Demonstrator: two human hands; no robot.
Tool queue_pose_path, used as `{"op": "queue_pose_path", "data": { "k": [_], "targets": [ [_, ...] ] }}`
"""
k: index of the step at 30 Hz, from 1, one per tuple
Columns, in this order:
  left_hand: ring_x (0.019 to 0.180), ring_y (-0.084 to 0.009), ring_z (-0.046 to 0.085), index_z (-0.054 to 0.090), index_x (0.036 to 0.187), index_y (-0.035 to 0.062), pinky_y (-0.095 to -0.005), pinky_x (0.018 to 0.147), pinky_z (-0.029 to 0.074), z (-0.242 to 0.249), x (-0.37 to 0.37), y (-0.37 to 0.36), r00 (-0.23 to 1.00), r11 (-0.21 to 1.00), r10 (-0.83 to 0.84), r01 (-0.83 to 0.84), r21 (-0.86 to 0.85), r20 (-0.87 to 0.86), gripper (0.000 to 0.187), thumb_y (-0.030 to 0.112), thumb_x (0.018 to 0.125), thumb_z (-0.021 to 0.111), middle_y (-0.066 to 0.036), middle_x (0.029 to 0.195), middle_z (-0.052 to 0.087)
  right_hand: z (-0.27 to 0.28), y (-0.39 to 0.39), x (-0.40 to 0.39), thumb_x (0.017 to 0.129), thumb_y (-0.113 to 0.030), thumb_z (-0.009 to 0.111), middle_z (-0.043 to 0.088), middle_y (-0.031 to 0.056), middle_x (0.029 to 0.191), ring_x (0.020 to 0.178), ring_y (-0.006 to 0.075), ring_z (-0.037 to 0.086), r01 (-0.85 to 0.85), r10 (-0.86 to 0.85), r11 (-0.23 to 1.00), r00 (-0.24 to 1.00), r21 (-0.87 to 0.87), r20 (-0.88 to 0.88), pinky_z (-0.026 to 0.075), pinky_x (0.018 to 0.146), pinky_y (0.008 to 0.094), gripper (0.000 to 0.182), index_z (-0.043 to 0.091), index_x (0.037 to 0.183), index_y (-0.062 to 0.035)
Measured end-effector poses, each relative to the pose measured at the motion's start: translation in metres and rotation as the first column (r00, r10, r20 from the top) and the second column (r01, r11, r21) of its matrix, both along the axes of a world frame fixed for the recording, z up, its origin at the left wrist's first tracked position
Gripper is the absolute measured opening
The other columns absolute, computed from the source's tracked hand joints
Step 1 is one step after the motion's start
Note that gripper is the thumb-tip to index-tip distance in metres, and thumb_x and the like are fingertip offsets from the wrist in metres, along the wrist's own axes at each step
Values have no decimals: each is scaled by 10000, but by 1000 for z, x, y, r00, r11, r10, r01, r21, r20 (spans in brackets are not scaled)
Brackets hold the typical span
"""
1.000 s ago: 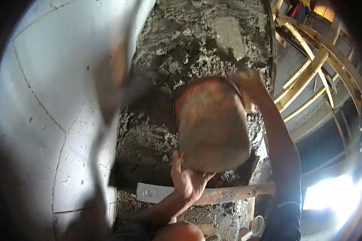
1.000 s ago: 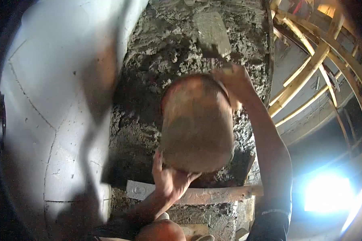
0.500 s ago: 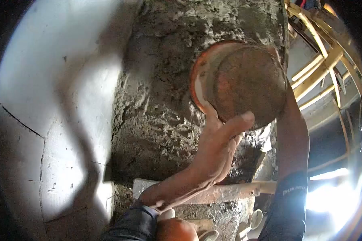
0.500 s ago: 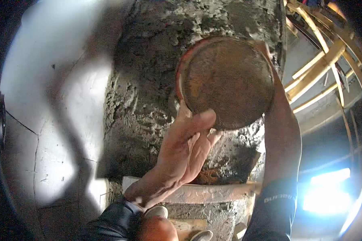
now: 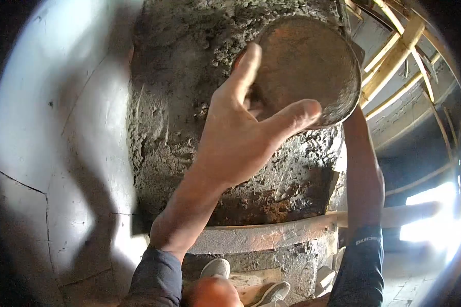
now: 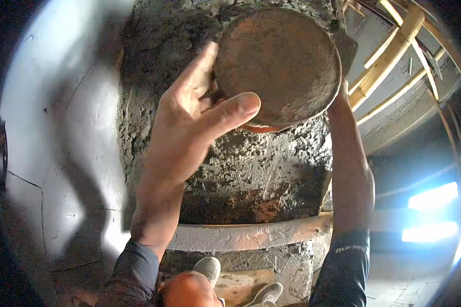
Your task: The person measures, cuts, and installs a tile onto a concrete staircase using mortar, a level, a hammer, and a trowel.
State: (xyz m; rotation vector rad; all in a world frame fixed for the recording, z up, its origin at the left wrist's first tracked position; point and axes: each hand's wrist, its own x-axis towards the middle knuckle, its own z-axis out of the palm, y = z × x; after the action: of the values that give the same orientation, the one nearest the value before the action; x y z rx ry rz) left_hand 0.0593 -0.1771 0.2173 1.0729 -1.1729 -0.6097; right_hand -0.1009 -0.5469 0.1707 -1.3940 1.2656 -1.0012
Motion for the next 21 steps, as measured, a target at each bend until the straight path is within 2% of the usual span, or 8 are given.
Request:
{"op": "queue_pose_path", "data": {
  "k": [4,6,8,12,14,18,20,21],
  "targets": [
    [1445,-417,362,236,1570,-48,-507,1190,314,-27,-30,-19,806,870,478,-379,-315,349,990,266,843,829,-298,1538,374,-41,43,-28,862,-568,729,668,151,1040,875,211,636,70,-99,991,959,114,267,538,732,406,704,624,1143,70],
    [1407,-337,417,288,1563,-19,-486,1189,315,-52,-24,-73,821,704,566,-438,-559,70,948,211,824,835,-264,1533,396,-54,71,-15,865,-565,727,668,150,1041,872,211,636,136,-198,973,906,185,374,539,730,405,703,622,1148,70],
    [1373,-374,459,274,1545,-50,-514,1183,346,-38,-22,-86,861,808,508,-480,-340,-9,951,319,841,796,-302,1478,417,-63,95,-20,869,-563,725,668,149,1042,869,210,636,202,-299,949,821,243,485,539,728,405,703,620,1154,71],
    [1306,-304,535,392,1491,-15,-473,1111,445,2,-27,-70,918,781,394,-309,-543,45,801,206,823,774,-258,1392,533,-88,132,-37,875,-558,720,668,146,1044,862,210,636,271,-429,903,585,333,688,541,724,405,701,617,1166,72],
    [1305,-284,537,401,1487,-19,-456,1094,469,21,-14,-91,874,858,430,-318,-404,225,776,199,836,763,-248,1400,531,-87,137,-27,988,-351,628,680,139,996,743,222,639,370,-439,898,778,237,450,551,670,365,490,589,1183,97],
    [1345,-309,499,389,1502,-15,-472,1133,425,12,-31,-80,904,852,405,-320,-415,135,777,215,856,754,-244,1478,469,-146,111,-49,939,-360,694,681,126,927,712,211,607,366,-344,931,858,17,381,530,670,364,399,650,986,34],
    [1396,-336,446,374,1520,9,-489,1157,388,8,-31,-85,957,916,289,-271,-296,17,808,233,855,774,-244,1510,432,-94,158,-45,949,-366,688,694,169,1029,812,234,657,379,-416,909,803,172,428,556,749,412,388,659,991,19],
    [1405,-342,435,382,1516,10,-488,1165,377,3,-32,-80,943,898,330,-300,-322,40,800,231,855,776,-243,1512,431,-54,201,-42,927,-395,709,677,200,1144,962,259,669,152,-203,979,646,136,736,545,851,438,491,618,1078,63]
  ]
}}
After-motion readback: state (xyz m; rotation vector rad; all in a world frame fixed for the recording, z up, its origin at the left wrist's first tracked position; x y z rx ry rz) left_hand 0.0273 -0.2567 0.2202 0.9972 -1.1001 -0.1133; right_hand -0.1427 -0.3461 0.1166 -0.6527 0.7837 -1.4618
